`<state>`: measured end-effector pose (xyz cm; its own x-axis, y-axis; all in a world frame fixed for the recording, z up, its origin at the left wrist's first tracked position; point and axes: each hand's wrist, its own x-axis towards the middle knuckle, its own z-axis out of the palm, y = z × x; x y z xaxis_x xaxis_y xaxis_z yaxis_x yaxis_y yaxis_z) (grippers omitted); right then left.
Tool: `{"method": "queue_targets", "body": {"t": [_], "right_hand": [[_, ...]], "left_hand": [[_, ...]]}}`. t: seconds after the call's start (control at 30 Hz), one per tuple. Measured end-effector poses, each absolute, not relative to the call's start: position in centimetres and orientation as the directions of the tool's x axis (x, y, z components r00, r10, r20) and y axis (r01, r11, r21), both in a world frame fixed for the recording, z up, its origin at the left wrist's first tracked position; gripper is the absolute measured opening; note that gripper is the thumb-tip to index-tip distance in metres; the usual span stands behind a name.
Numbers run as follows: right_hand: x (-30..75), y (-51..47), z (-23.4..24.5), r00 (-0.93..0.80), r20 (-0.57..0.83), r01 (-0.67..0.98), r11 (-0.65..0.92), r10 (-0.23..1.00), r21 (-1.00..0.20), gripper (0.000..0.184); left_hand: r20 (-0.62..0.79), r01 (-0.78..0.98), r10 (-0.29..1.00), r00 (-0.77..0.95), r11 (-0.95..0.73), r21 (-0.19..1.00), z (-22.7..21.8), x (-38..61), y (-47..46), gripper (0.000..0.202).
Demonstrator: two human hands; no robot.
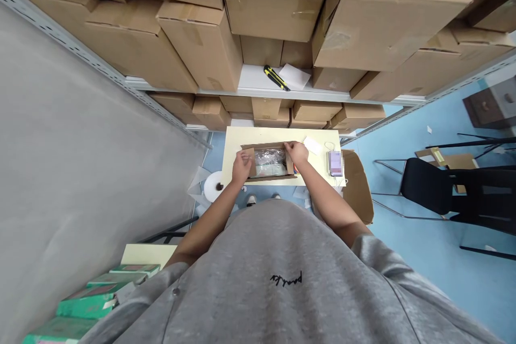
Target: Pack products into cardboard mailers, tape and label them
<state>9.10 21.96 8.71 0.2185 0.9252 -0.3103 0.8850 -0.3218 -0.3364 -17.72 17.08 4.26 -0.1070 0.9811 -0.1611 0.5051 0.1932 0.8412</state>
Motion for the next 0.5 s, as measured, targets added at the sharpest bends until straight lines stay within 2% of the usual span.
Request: {"method": "queue_targets", "body": {"t": [0.07,0.13,0.2,0.27,0.3,0.33,0.4,0.43,0.5], "right_hand": [[9.1,21.6,8.5,0.109,-0.321,0.891,-0.235,0.941,-0.388,0.047],[9.5,20.9,8.3,-0.011,-0.329,0.883,-0.145,0.944,-0.446,0.045],[10.2,19.9,8.1,-0.135,-0.333,0.853,-0.061,0.933,-0.518,0.044],[11.1,19.0,8.0,-0.252,-0.343,0.807,0.002,0.905,-0.59,0.046],[11.5,18.7,7.9,-0.305,-0.354,0.789,0.026,0.884,-0.614,0.053],[11.8,18.4,7.9,-0.348,-0.369,0.778,0.046,0.862,-0.626,0.064],[12.2,18.2,7.8,-0.398,-0.393,0.781,0.081,0.829,-0.619,0.086],[12.2,18.2,7.8,-0.409,-0.395,0.786,0.098,0.823,-0.61,0.092],[11.9,18.3,7.5,-0.406,-0.376,0.797,0.121,0.833,-0.591,0.087]], "left_hand": [[-0.204,0.537,0.979,0.025,0.159,0.829,4.3,-18.0,16.8,0.038],[-0.25,0.597,0.946,0.205,0.082,0.798,4.5,-18.7,16.5,0.046],[-0.3,0.649,0.873,0.383,-0.023,0.761,4.8,-19.6,16.2,0.075],[-0.332,0.677,0.808,0.487,-0.11,0.728,5.0,-20.4,16.0,0.106],[-0.332,0.686,0.798,0.502,-0.134,0.715,4.9,-20.6,16.0,0.11],[-0.321,0.694,0.805,0.498,-0.148,0.705,4.9,-20.7,16.0,0.105],[-0.282,0.706,0.842,0.459,-0.153,0.691,4.7,-20.7,16.2,0.079],[-0.266,0.716,0.861,0.434,-0.149,0.682,4.6,-20.6,16.4,0.066],[-0.245,0.743,0.887,0.391,-0.148,0.652,4.5,-20.1,16.7,0.048]]}}
